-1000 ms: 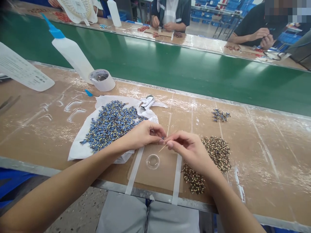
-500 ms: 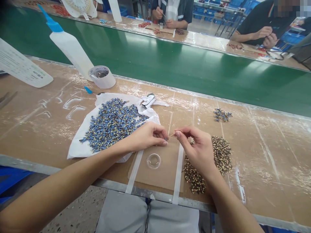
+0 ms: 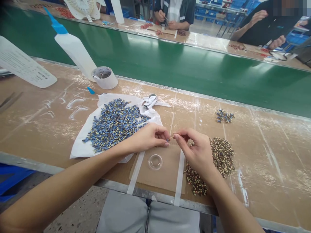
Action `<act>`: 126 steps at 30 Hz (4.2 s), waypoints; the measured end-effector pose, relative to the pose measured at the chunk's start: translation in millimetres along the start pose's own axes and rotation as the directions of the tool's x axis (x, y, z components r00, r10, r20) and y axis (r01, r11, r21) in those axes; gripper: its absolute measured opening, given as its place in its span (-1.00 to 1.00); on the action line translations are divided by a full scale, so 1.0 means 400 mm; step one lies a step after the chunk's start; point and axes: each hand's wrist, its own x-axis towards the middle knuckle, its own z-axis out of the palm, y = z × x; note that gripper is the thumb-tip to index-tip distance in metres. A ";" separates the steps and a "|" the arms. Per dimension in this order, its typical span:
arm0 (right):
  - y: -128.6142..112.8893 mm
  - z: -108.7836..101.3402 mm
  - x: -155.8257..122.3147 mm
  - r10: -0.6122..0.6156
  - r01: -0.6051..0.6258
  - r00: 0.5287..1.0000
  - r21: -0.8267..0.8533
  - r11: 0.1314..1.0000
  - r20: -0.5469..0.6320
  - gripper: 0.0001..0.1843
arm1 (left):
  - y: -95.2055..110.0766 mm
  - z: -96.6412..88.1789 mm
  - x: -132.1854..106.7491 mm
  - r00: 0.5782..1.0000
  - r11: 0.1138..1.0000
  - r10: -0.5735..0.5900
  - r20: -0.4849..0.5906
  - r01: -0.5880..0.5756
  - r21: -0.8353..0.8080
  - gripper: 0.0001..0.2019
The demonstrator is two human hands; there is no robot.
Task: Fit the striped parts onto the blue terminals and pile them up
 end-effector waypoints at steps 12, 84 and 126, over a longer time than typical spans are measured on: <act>-0.006 -0.004 -0.003 -0.132 0.134 0.990 -0.040 0.990 0.052 -0.94 | 0.005 -0.002 -0.005 1.000 1.000 0.021 0.009 -0.021 0.002 -0.95; 0.028 0.022 0.025 0.314 -0.333 0.943 0.367 0.869 0.110 -0.80 | 0.028 -0.004 -0.006 0.967 0.929 0.110 -0.230 -0.017 0.370 -0.86; 0.009 0.037 0.007 0.249 -0.308 0.947 0.361 0.880 0.202 -0.88 | 0.037 -0.005 -0.013 0.948 0.629 0.315 -0.048 -0.170 0.758 -0.85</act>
